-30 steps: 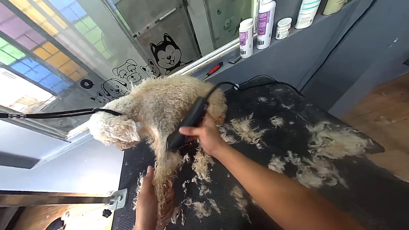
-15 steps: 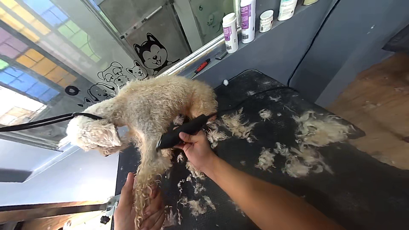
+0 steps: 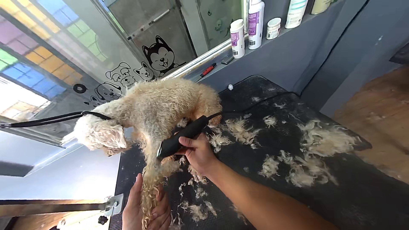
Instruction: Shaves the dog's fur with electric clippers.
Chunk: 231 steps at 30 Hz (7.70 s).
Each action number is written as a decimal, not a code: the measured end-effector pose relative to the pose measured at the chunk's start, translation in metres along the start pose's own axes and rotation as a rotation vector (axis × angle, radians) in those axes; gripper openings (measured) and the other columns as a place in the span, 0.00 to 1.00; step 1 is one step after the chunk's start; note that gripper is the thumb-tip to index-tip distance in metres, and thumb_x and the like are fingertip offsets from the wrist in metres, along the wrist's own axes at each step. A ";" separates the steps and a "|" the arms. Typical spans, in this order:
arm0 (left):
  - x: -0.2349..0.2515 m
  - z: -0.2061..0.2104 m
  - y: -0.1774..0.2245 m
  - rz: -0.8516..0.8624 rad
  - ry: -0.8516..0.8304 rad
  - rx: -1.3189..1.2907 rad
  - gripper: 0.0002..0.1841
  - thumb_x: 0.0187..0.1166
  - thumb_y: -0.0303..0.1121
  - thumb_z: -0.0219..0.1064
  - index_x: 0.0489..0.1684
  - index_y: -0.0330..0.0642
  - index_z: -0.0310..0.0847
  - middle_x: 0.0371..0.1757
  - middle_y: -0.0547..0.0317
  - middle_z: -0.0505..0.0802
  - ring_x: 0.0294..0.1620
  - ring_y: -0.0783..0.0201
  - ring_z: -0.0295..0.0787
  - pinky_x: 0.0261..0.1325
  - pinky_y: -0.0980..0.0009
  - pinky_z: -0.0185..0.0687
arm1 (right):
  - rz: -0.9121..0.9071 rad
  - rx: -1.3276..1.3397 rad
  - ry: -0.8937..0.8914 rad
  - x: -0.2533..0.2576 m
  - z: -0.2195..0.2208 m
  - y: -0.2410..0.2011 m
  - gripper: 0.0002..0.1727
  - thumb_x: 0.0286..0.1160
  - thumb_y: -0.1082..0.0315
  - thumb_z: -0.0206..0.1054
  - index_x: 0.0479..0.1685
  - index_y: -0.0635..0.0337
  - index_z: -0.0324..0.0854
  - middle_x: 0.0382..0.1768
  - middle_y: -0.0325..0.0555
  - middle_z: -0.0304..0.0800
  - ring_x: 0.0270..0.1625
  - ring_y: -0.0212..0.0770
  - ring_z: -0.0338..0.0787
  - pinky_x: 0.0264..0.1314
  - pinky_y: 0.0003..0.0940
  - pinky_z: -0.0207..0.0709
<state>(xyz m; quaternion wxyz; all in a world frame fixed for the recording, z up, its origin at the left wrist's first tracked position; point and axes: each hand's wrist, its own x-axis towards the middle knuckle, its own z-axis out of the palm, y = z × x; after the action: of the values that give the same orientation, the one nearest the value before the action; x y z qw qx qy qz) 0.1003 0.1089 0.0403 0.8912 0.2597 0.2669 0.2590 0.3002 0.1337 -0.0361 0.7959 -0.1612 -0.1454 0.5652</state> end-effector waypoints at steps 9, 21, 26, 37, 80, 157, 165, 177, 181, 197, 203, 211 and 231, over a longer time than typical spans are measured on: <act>-0.009 -0.026 0.008 0.083 0.033 0.109 0.29 0.79 0.65 0.62 0.22 0.49 0.84 0.12 0.69 0.74 0.06 0.74 0.68 0.08 0.78 0.65 | -0.745 -0.543 -0.397 0.080 0.049 -0.088 0.37 0.51 0.86 0.81 0.63 0.65 0.65 0.52 0.57 0.91 0.55 0.53 0.94 0.58 0.52 0.93; -0.018 -0.025 0.012 0.091 0.067 0.130 0.28 0.82 0.63 0.58 0.24 0.49 0.83 0.13 0.69 0.74 0.07 0.75 0.67 0.08 0.79 0.65 | -0.887 -1.387 -0.495 0.090 0.029 -0.045 0.31 0.55 0.62 0.84 0.60 0.61 0.77 0.52 0.43 0.92 0.57 0.37 0.91 0.63 0.43 0.87; -0.022 -0.029 0.018 0.097 0.069 0.094 0.27 0.82 0.63 0.58 0.24 0.49 0.84 0.13 0.69 0.75 0.06 0.75 0.68 0.08 0.80 0.64 | -0.320 -1.717 -0.465 0.074 0.031 -0.065 0.42 0.53 0.59 0.87 0.73 0.59 0.74 0.49 0.46 0.94 0.53 0.41 0.93 0.61 0.50 0.87; -0.026 -0.033 0.012 0.083 0.063 0.117 0.26 0.79 0.63 0.63 0.28 0.49 0.87 0.14 0.68 0.76 0.07 0.75 0.69 0.08 0.79 0.66 | -0.844 -1.287 -0.554 0.079 0.028 -0.044 0.34 0.52 0.65 0.86 0.61 0.62 0.74 0.52 0.45 0.93 0.58 0.39 0.93 0.64 0.45 0.89; -0.039 -0.048 0.015 0.063 -0.085 0.080 0.24 0.80 0.57 0.66 0.33 0.42 0.88 0.15 0.66 0.78 0.09 0.71 0.73 0.12 0.75 0.69 | -0.088 -0.047 -0.102 0.040 0.001 -0.008 0.30 0.56 0.90 0.71 0.61 0.66 0.68 0.45 0.61 0.89 0.39 0.55 0.95 0.36 0.54 0.92; -0.031 -0.018 -0.014 0.004 -0.175 -0.094 0.25 0.86 0.53 0.59 0.31 0.39 0.86 0.14 0.65 0.77 0.10 0.69 0.76 0.13 0.74 0.72 | 0.009 0.242 0.071 -0.017 -0.010 0.012 0.21 0.71 0.86 0.65 0.63 0.63 0.72 0.54 0.61 0.88 0.49 0.57 0.93 0.50 0.59 0.89; -0.036 -0.010 -0.014 -0.025 -0.160 -0.088 0.25 0.86 0.53 0.60 0.30 0.38 0.85 0.13 0.65 0.76 0.08 0.68 0.74 0.11 0.74 0.70 | -0.090 0.260 0.088 0.028 -0.021 -0.009 0.18 0.74 0.84 0.64 0.62 0.65 0.72 0.53 0.60 0.87 0.50 0.58 0.92 0.53 0.64 0.87; -0.030 -0.011 -0.019 0.001 -0.176 -0.133 0.26 0.87 0.54 0.58 0.32 0.37 0.86 0.15 0.64 0.79 0.10 0.68 0.77 0.12 0.74 0.73 | 0.050 0.165 -0.089 0.004 -0.014 0.003 0.25 0.65 0.86 0.66 0.63 0.63 0.69 0.53 0.61 0.88 0.47 0.57 0.94 0.43 0.58 0.91; -0.028 -0.011 -0.017 0.013 -0.179 -0.126 0.26 0.87 0.53 0.57 0.32 0.37 0.86 0.15 0.64 0.79 0.10 0.67 0.77 0.13 0.74 0.73 | 0.089 0.078 -0.193 -0.003 -0.017 0.000 0.25 0.63 0.83 0.68 0.62 0.63 0.69 0.50 0.58 0.90 0.44 0.53 0.95 0.41 0.52 0.92; -0.027 -0.016 -0.017 0.000 -0.206 -0.121 0.28 0.88 0.55 0.56 0.32 0.38 0.85 0.16 0.64 0.79 0.11 0.68 0.77 0.14 0.74 0.74 | 0.016 0.252 0.029 0.000 -0.006 0.010 0.25 0.69 0.86 0.65 0.66 0.62 0.68 0.55 0.61 0.88 0.48 0.58 0.93 0.45 0.60 0.90; -0.026 -0.016 -0.014 0.005 -0.223 -0.099 0.28 0.88 0.56 0.55 0.31 0.39 0.84 0.14 0.66 0.77 0.10 0.68 0.76 0.14 0.73 0.73 | 0.065 0.169 -0.089 -0.013 -0.011 0.006 0.23 0.65 0.82 0.68 0.61 0.62 0.71 0.48 0.58 0.90 0.44 0.54 0.94 0.41 0.56 0.91; -0.028 -0.016 -0.028 0.015 -0.206 -0.130 0.30 0.87 0.58 0.55 0.30 0.39 0.84 0.12 0.66 0.75 0.08 0.68 0.75 0.11 0.73 0.71 | -0.025 0.308 0.171 0.005 -0.021 0.009 0.21 0.73 0.84 0.64 0.65 0.64 0.71 0.57 0.62 0.87 0.51 0.59 0.92 0.53 0.64 0.87; -0.028 0.011 -0.008 0.133 -0.347 -0.152 0.36 0.87 0.64 0.48 0.29 0.37 0.82 0.13 0.66 0.76 0.11 0.69 0.76 0.14 0.75 0.70 | 0.042 0.485 0.061 0.000 0.001 0.022 0.19 0.76 0.83 0.62 0.63 0.60 0.72 0.54 0.57 0.87 0.52 0.55 0.92 0.59 0.60 0.86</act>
<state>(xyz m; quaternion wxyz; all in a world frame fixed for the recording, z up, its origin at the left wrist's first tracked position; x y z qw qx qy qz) 0.0895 0.0828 0.0529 0.9217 0.2496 0.0712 0.2881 0.2808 0.1404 -0.0447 0.8035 0.0146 0.0218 0.5947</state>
